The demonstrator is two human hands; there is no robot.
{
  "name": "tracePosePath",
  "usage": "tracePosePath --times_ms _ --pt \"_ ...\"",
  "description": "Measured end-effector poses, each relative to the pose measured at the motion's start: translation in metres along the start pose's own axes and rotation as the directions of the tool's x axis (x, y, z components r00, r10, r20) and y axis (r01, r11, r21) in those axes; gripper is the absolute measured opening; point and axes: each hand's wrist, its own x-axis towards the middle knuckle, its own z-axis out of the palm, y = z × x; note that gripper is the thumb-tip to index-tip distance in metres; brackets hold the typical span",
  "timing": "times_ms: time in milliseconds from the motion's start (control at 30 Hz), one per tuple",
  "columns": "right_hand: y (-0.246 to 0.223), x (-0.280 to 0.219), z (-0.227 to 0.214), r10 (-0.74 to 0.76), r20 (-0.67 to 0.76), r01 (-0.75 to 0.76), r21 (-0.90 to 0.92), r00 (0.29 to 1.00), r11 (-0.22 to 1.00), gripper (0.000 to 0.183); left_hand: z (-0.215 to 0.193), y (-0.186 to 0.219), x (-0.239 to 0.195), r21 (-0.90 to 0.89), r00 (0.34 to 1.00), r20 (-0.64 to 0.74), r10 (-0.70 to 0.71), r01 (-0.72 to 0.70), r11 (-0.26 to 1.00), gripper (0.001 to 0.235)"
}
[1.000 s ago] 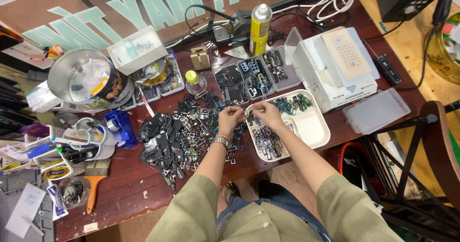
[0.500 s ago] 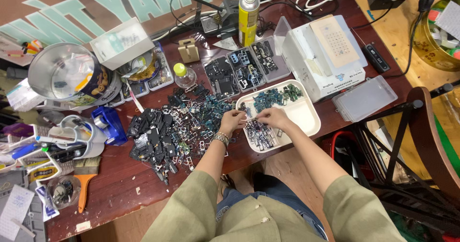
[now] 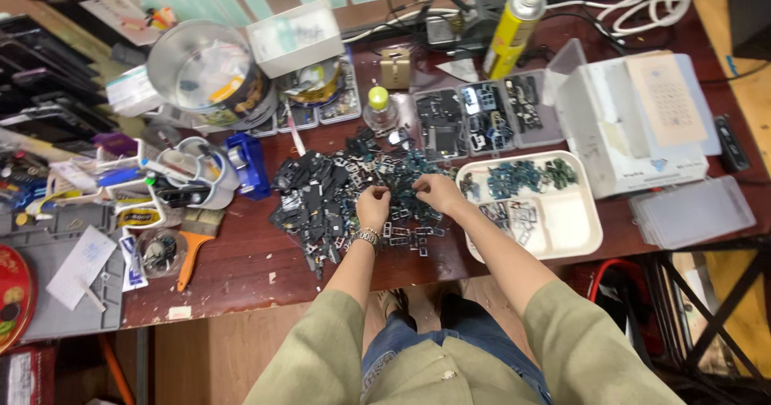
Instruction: The person sorts small electronic components from a large pile on a workbench into a compartmentalized tray. They pick up individual pieces, separate them, and place them into specific sections of the tray.
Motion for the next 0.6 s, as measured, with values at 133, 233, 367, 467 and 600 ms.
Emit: tracePosePath --times_ms 133,233,367,467,600 --pt "-0.033 0.010 0.015 -0.079 -0.094 0.073 -0.072 0.992 0.995 0.023 -0.020 -0.004 0.005 -0.010 1.000 -0.006 0.018 -0.018 1.000 0.017" --pt "-0.063 0.011 0.016 -0.059 -0.111 0.039 -0.172 0.992 0.984 0.024 -0.030 0.001 0.006 -0.021 0.998 0.040 0.049 -0.048 0.999 0.017" --pt "-0.089 0.011 0.010 -0.111 -0.006 0.100 -0.385 0.994 0.918 0.031 -0.041 0.012 0.016 0.078 0.994 0.064 0.084 -0.089 0.993 0.017" --pt "-0.089 0.010 0.004 -0.047 0.025 0.053 -0.411 0.999 0.910 0.025 -0.045 0.021 0.026 0.087 0.988 0.051 0.146 -0.150 0.985 0.016" --pt "-0.068 0.012 -0.003 0.037 0.002 -0.035 -0.308 0.999 0.951 0.017 -0.039 0.042 0.040 0.126 0.976 0.084 0.202 -0.211 0.969 0.017"
